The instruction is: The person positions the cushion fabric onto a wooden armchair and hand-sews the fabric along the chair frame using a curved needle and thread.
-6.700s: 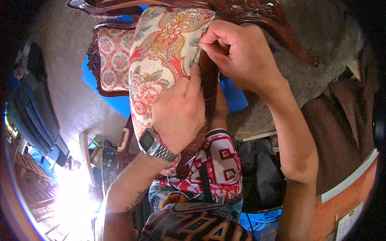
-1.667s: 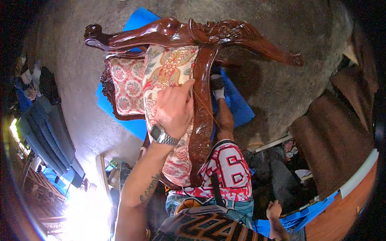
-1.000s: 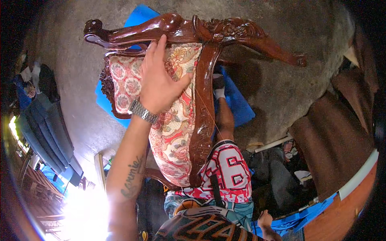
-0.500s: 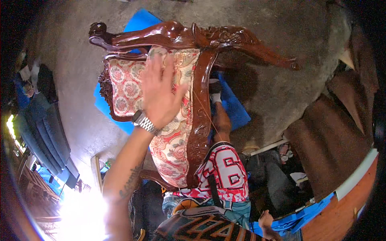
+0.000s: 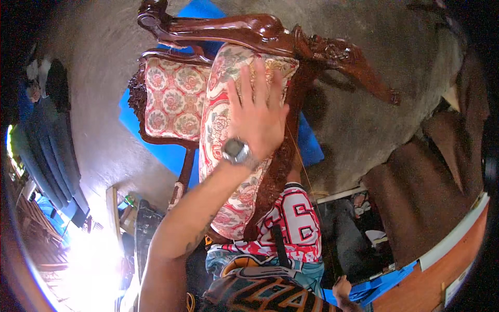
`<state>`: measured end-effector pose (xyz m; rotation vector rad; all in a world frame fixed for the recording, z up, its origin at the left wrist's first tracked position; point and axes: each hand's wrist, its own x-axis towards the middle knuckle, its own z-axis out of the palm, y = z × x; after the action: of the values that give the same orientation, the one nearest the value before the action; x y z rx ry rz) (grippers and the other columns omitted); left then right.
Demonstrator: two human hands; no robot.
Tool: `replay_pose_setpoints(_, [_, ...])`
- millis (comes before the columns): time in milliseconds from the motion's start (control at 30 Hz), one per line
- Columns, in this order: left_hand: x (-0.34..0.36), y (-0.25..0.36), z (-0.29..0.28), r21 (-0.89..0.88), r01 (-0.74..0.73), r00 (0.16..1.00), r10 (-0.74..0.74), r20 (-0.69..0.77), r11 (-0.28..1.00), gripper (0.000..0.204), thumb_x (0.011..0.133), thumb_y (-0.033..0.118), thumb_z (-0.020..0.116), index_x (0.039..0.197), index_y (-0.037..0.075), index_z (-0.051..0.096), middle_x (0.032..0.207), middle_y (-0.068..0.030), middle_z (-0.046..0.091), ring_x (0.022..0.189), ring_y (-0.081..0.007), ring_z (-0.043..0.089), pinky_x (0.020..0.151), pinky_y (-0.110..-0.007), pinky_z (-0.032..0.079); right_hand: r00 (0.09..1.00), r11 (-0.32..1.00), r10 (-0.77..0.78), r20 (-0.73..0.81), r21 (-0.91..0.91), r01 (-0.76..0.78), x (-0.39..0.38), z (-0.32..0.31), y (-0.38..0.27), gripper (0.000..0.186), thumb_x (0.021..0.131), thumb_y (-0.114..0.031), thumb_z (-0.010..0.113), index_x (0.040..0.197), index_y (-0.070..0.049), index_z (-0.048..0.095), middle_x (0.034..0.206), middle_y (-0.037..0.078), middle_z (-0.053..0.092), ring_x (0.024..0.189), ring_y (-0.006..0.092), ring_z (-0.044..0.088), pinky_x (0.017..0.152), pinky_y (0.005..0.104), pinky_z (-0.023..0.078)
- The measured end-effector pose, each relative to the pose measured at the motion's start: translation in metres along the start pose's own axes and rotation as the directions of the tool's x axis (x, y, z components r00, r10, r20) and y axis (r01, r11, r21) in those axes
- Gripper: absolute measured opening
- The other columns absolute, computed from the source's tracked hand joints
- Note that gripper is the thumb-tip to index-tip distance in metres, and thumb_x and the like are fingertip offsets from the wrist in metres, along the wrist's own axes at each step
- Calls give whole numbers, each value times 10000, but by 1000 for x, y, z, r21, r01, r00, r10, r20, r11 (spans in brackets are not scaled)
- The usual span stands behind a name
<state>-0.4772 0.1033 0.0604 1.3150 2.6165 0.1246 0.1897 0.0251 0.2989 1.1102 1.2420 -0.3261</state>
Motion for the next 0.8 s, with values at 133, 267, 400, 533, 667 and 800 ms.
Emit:
replay_pose_setpoints(133, [-58,11,-26,-81,-142,942,160,296,987,636,875,378,532,1397,51,373,1484,-201,271,1367,-392,238,1086,-594,161,999,999,36,7,-3,-36,0,-12,1,299,802,-179,531,998,45,518,767,213,630,724,400,630,630,509,504])
replay_pose_setpoints(267, [-74,-9,-45,-410,-184,875,338,346,894,519,855,335,571,1304,81,512,1442,-146,379,1372,-328,264,1115,-554,110,998,998,-63,-8,-20,62,-2,-10,-5,300,796,-182,533,991,46,525,760,209,629,730,395,633,628,496,509])
replay_pose_setpoints(400, [-16,-48,-39,-559,-215,962,273,23,801,320,751,114,660,1071,115,652,1129,-67,602,1084,-292,517,924,-435,393,999,1000,-30,34,1,30,-2,-1,-11,343,792,-200,532,1024,51,537,763,216,637,715,388,631,632,480,516])
replay_pose_setpoints(533, [47,-64,-26,-352,-513,853,511,-108,783,307,708,96,674,1006,166,658,997,-44,583,925,-279,521,804,-401,425,999,999,-18,33,-29,19,-4,11,-17,317,831,-223,513,997,44,555,755,225,636,701,387,626,627,477,514])
replay_pose_setpoints(667, [79,-61,-28,-283,-747,615,787,49,602,311,707,128,680,1010,192,642,971,-40,549,909,-265,493,791,-389,411,995,997,-67,-77,29,70,-4,17,-24,285,871,-246,496,945,26,539,713,211,623,677,389,623,599,483,505])
replay_pose_setpoints(800, [101,-60,-32,-279,-857,393,900,187,433,349,677,200,690,1016,182,607,982,-58,513,929,-263,477,796,-419,396,995,993,-84,-52,77,88,1,17,-28,220,937,-222,437,865,-17,473,678,215,605,654,410,610,583,511,488])
